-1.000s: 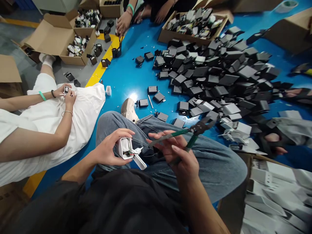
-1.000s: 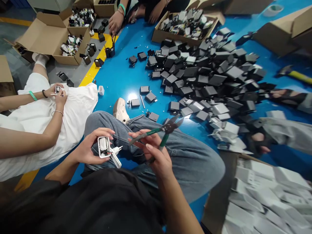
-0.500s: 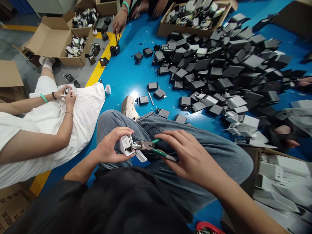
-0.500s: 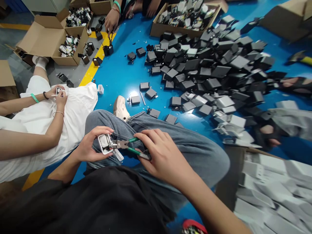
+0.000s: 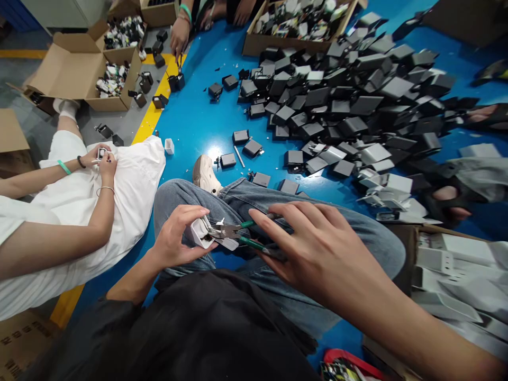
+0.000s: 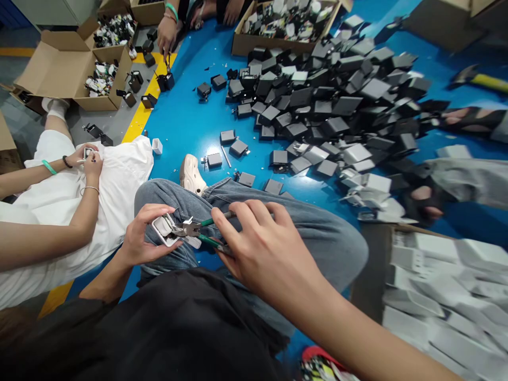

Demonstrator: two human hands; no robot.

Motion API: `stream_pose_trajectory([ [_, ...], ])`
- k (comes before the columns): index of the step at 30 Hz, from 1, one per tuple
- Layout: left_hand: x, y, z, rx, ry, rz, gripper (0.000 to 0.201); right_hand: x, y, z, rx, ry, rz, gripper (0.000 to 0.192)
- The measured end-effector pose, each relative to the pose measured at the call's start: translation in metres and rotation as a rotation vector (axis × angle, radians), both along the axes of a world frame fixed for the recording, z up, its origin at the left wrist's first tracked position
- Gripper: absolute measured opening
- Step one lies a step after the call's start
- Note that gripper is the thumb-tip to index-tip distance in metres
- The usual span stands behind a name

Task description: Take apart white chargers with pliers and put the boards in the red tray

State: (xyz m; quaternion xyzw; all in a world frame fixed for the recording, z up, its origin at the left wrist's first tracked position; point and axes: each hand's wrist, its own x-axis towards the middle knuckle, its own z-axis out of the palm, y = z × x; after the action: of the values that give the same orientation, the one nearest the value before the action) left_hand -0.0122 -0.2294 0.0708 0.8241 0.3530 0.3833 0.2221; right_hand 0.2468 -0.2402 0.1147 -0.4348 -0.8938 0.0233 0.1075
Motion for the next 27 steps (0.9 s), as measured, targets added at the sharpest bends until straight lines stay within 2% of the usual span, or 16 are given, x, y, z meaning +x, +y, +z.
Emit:
stream_pose_trajectory([
  [6, 0.002, -0.002, -0.002, 0.166, 0.066, 0.073, 0.073, -0.006, -0.009, 0.018, 0.092, -0.105, -0.023, 0.040],
  [15, 0.007, -0.002, -0.002, 0.332, 0.118, 0.157, 0.077, -0.010, -0.011, 0.021, -0.028, 0.071, -0.123, 0.034],
  [20, 0.007, -0.001, -0.001, 0.354, 0.155, 0.160, 0.075, -0.011, -0.010, 0.022, 0.090, -0.040, -0.098, 0.029],
  [27, 0.010, 0.000, 0.001, 0.388, 0.252, 0.202, 0.060, -0.015, -0.006, 0.027, 0.186, -0.211, -0.079, 0.026],
])
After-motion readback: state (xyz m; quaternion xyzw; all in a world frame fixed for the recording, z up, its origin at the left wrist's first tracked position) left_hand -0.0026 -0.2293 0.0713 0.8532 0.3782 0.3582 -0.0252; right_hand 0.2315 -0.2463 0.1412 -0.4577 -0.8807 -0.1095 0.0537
